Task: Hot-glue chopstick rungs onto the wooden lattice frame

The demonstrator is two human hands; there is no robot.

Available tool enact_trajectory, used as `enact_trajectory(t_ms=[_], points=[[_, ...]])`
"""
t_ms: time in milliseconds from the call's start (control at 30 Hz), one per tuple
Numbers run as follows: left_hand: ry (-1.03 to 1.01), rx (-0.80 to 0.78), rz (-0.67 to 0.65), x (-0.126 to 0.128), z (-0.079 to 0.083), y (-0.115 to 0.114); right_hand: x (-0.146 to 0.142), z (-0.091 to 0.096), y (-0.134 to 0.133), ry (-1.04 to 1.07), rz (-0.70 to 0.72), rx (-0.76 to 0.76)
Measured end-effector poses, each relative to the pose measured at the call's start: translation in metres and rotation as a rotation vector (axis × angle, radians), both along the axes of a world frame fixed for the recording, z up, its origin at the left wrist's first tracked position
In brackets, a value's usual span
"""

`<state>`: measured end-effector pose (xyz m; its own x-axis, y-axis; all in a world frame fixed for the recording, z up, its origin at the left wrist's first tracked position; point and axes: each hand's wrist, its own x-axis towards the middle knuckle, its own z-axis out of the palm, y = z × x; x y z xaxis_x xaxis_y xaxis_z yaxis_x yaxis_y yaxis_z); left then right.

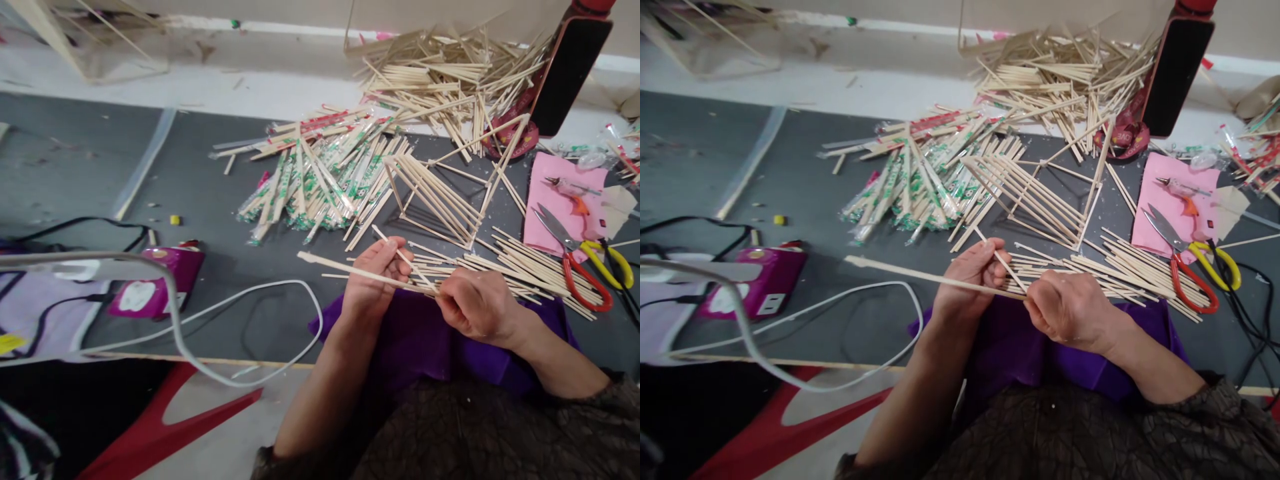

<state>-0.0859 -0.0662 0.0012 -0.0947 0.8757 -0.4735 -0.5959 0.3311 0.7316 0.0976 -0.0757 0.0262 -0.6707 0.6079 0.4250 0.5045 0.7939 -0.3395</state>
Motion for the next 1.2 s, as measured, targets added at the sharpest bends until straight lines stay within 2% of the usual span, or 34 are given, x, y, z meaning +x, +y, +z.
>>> enact_trajectory(t_ms=[133, 267, 467, 567, 633, 733, 833, 933, 1067, 1200], points=[[0.101, 0.023, 0.035, -0.005, 0.002, 0.002, 0.001, -0.001, 0.002, -0.041, 0.058, -0.272], [0.337, 0.065, 0.047, -0.008, 0.006, 0.001, 0.005, 0.000, 0.011, -0.157, 0.044, -0.517], [0.640, 0.005, -0.081, -0.006, 0.003, -0.007, 0.010, 0.010, 0.020, -0.185, 0.001, -0.654], [0.723, 0.015, -0.078, -0.006, 0.004, -0.011, 0.015, 0.013, 0.023, -0.129, -0.010, -0.679], [0.678, 0.083, -0.025, -0.005, 0.009, -0.013, 0.017, 0.013, 0.025, -0.102, -0.010, -0.696], [0.457, 0.155, 0.013, -0.003, 0.020, -0.014, 0.019, 0.012, 0.026, -0.110, 0.020, -0.697], [0.275, 0.138, 0.052, 0.000, 0.027, -0.012, 0.018, 0.009, 0.025, -0.162, 0.047, -0.674], [0.196, 0.124, 0.107, 0.001, 0.025, -0.010, 0.018, 0.008, 0.023, -0.213, 0.063, -0.684], [0.117, 0.159, 0.095, -0.001, 0.021, -0.008, 0.023, 0.015, 0.022, -0.071, 0.148, -0.829], [0.033, 0.199, 0.065, 0.002, 0.023, -0.007, 0.028, 0.024, 0.023, 0.165, 0.090, -1.088]])
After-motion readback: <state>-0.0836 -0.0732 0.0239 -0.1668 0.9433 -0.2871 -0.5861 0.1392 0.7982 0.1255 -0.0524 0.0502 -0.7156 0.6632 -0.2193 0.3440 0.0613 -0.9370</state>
